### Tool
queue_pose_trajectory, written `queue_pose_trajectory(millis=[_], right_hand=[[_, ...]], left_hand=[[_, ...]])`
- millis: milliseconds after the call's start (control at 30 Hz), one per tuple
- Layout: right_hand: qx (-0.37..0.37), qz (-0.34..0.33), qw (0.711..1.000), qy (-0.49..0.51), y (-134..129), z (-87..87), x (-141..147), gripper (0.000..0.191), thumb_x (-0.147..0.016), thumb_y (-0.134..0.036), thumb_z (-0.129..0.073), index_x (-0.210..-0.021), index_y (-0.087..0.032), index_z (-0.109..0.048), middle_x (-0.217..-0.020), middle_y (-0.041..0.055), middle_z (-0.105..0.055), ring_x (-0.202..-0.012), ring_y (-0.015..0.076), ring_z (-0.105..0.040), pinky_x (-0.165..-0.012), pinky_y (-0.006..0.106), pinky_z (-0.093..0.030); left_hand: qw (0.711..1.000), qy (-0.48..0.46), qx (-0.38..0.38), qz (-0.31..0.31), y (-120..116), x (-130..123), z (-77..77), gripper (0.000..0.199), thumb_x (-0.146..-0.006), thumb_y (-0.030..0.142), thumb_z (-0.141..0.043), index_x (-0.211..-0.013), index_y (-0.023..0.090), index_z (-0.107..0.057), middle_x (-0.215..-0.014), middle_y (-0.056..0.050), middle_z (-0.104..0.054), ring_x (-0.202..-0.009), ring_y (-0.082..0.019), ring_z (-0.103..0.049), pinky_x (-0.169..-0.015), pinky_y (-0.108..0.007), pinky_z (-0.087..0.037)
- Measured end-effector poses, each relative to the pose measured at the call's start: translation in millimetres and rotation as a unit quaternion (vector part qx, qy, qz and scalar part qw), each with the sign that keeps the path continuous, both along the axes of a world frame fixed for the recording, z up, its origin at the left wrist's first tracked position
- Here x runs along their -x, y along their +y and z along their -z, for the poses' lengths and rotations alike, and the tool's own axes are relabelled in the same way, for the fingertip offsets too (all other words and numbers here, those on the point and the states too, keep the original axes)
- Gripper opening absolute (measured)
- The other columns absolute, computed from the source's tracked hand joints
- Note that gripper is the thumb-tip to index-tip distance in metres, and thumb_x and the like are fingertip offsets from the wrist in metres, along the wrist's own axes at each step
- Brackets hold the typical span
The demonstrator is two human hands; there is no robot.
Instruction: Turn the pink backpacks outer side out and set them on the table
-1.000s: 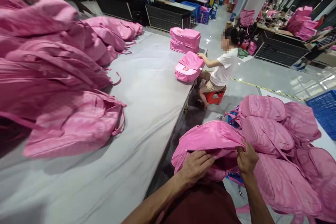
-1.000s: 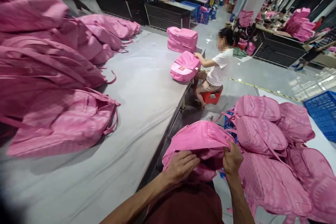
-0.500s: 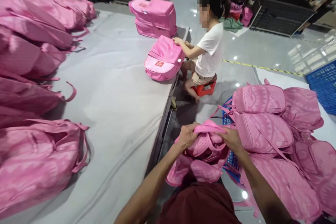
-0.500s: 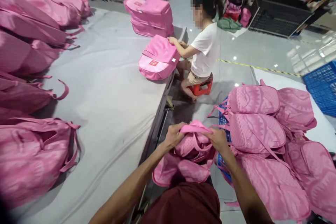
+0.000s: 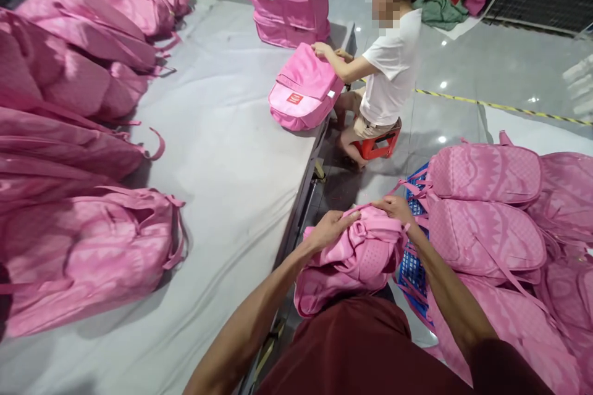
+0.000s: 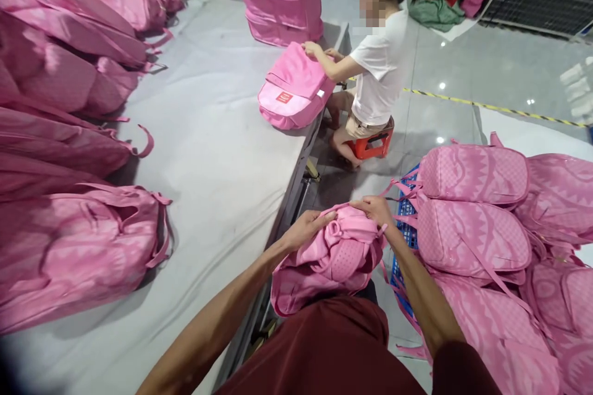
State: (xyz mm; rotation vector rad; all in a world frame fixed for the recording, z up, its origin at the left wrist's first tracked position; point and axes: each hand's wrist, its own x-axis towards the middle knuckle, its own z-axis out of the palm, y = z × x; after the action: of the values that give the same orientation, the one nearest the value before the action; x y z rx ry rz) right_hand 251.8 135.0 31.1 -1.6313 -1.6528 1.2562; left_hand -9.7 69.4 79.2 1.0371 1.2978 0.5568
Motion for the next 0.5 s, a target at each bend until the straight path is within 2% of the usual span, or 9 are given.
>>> queue_pose_trajectory(millis=[100, 200, 267, 333, 400, 500], right_hand=[[0.043, 0.023, 0.998, 0.039, -5.9, 21.2, 1.0, 0.074, -0.080, -0.091, -0.073, -0.059, -0.023, -0.049, -0.059, -0.0029, -0.046, -0.061, 0.0128, -0.040, -0.055, 0.030, -0.028], [0.059, 0.067, 0.995, 0.038, -11.5, 40.6, 6.1, 0.075, -0.079, -0.096, -0.062, -0.059, -0.026, -0.044, -0.058, -0.0024, -0.044, -0.061, 0.0137, -0.038, -0.056, 0.031, -0.028], [0.032, 0.125, 0.991, 0.027, -18.8, 45.6, 1.2, 0.075, -0.082, -0.097, -0.056, -0.062, -0.025, -0.049, -0.061, -0.0009, -0.052, -0.062, 0.0156, -0.044, -0.059, 0.030, -0.034], [-0.015, 0.190, 0.982, 0.019, -36.8, 44.7, -11.8, 0.073, -0.091, -0.092, -0.050, -0.075, -0.022, -0.063, -0.076, 0.0048, -0.069, -0.074, 0.0204, -0.058, -0.070, 0.032, -0.046], [-0.056, 0.223, 0.973, 0.006, -67.7, 42.6, -26.3, 0.071, -0.098, -0.086, -0.048, -0.098, -0.020, -0.074, -0.104, 0.0128, -0.079, -0.096, 0.0260, -0.068, -0.090, 0.037, -0.054], [-0.066, 0.264, 0.961, -0.042, -120.5, 45.8, -35.4, 0.078, -0.099, -0.084, -0.047, -0.126, -0.017, -0.074, -0.134, 0.0218, -0.076, -0.123, 0.0323, -0.067, -0.111, 0.046, -0.051]], left_hand=[[0.997, 0.051, -0.049, -0.028, -12.0, -7.5, 5.1, 0.077, -0.086, 0.095, -0.061, -0.063, 0.023, -0.043, -0.064, 0.004, -0.033, -0.066, -0.013, -0.029, -0.059, -0.031, -0.019], [0.993, 0.086, -0.061, -0.060, -16.6, -12.2, 26.2, 0.081, -0.086, 0.099, -0.054, -0.059, 0.023, -0.043, -0.065, 0.003, -0.034, -0.067, -0.014, -0.030, -0.061, -0.032, -0.023], [0.991, 0.091, -0.077, -0.060, -17.4, -12.9, 39.3, 0.079, -0.089, 0.096, -0.053, -0.062, 0.022, -0.048, -0.067, 0.003, -0.037, -0.069, -0.014, -0.033, -0.062, -0.032, -0.026], [0.989, 0.090, -0.102, -0.050, -17.5, -12.8, 48.4, 0.077, -0.092, 0.094, -0.053, -0.064, 0.022, -0.049, -0.068, 0.003, -0.039, -0.069, -0.014, -0.035, -0.064, -0.031, -0.027], [0.988, 0.087, -0.123, -0.046, -17.2, -12.8, 54.7, 0.077, -0.094, 0.093, -0.052, -0.064, 0.022, -0.048, -0.068, 0.003, -0.039, -0.069, -0.014, -0.035, -0.064, -0.031, -0.028], [0.985, 0.076, -0.148, -0.044, -15.6, -14.1, 62.0, 0.075, -0.098, 0.089, -0.051, -0.065, 0.022, -0.046, -0.067, 0.004, -0.037, -0.069, -0.014, -0.035, -0.064, -0.031, -0.029]])
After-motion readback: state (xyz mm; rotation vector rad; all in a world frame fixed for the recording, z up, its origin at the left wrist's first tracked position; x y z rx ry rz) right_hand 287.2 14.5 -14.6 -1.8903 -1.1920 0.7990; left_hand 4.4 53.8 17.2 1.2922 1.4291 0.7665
